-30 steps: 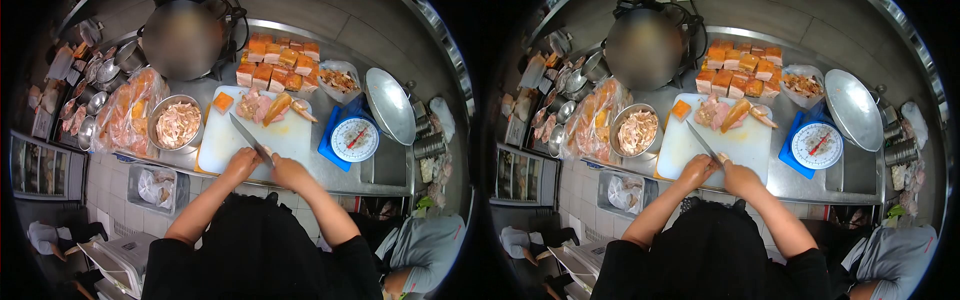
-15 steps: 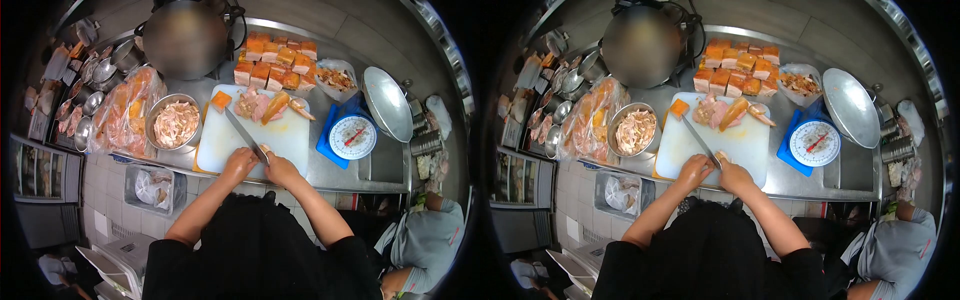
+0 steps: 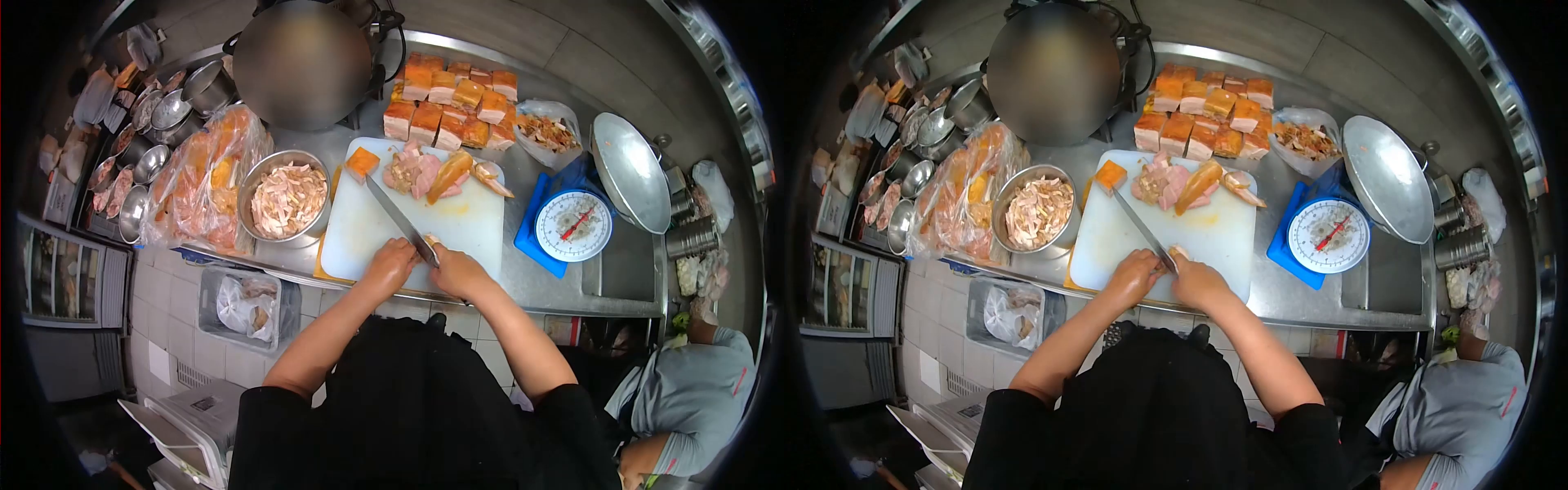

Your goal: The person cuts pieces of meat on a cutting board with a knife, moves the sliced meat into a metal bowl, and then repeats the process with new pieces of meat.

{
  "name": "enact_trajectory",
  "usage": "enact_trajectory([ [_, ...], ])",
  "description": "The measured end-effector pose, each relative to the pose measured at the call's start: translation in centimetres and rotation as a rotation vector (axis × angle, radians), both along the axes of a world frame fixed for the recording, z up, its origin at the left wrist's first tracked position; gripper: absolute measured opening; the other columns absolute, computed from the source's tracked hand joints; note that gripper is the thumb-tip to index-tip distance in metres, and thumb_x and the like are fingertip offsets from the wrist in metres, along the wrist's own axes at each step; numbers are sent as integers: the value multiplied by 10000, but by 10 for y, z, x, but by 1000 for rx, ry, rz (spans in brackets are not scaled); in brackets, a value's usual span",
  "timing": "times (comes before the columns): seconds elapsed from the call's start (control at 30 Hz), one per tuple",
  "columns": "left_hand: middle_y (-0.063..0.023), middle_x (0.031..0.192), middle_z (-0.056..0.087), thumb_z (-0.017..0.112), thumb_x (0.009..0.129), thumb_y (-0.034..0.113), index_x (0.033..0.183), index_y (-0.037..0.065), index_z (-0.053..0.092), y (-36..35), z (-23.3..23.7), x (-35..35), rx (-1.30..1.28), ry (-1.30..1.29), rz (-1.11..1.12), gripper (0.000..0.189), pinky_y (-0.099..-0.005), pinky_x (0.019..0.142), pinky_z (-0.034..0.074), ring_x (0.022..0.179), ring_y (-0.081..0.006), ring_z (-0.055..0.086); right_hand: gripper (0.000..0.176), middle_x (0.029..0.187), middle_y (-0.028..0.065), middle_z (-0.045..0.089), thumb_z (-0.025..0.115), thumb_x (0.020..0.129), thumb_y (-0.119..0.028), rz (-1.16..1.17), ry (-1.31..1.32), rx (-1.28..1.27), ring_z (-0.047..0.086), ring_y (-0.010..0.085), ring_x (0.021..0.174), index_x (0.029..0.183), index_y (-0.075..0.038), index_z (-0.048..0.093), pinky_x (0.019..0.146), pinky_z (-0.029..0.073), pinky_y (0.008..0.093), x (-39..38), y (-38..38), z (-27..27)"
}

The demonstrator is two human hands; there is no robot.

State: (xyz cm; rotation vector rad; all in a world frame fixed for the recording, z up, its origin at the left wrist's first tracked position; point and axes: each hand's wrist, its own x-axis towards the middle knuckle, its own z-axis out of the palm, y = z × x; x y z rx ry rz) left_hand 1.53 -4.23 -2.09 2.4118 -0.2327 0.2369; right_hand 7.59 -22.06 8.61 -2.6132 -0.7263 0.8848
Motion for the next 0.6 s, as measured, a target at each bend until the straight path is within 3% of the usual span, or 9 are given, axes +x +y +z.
enact_trajectory([
  [0.13, -153, 979, 652, 710, 838, 27, 951, 32, 685, -3, 5, 0, -6, -19, 4, 116, -473, 847, 523, 972, -380, 620, 451, 1093, 299, 721, 585, 912, -156, -17, 130, -106, 699, 461, 1035, 1330, 8, 543, 937, 543, 533, -7, 2, 50],
  [0.27, -155, 948, 638, 641, 865, 45, 893, 22, 671, -4, -2, 5, 48, -68, -24, 47, -466, 843, 515, 942, -364, 610, 459, 1063, 302, 725, 580, 908, -158, 1, -33, 20, 710, 461, 995, 1329, 19, 540, 916, 549, 535, -6, 0, -19],
  [0.37, -152, 929, 634, 635, 867, 39, 881, 17, 663, -4, 1, 2, 95, -52, -2, 38, -454, 833, 519, 936, -362, 612, 479, 1042, 294, 732, 570, 903, -153, -44, 173, -46, 714, 459, 976, 1347, 25, 538, 904, 550, 538, 4, 7, 31],
  [0.47, -146, 916, 630, 653, 853, 41, 882, 21, 661, -7, -4, -1, 93, -55, 36, 36, -444, 823, 522, 930, -356, 611, 494, 1030, 284, 735, 560, 906, -155, -134, 233, -52, 710, 461, 974, 1368, 16, 536, 889, 553, 533, -8, 9, 38],
  [0.5, -146, 919, 631, 658, 850, 39, 882, 21, 662, -7, -6, -1, 78, -70, 39, 37, -440, 823, 523, 930, -355, 611, 494, 1030, 284, 735, 560, 906, -155, -133, 235, -52, 710, 461, 974, 1368, 16, 536, 889, 553, 533, -8, 7, 17],
  [0.57, -146, 923, 632, 664, 847, 37, 882, 21, 662, -8, -5, 1, 65, -91, 38, 38, -437, 823, 524, 930, -355, 610, 490, 1002, 283, 735, 559, 917, -173, -50, -52, 137, 710, 464, 958, 1388, -37, 539, 867, 558, 528, -2, 0, -38],
  [0.6, -146, 933, 638, 678, 843, 23, 905, 26, 667, -7, -5, 0, 49, -72, 36, 63, -450, 827, 522, 936, -361, 611, 490, 1002, 283, 735, 559, 917, -173, -55, -53, 140, 710, 464, 958, 1388, -37, 539, 867, 558, 528, -2, -2, -33],
])
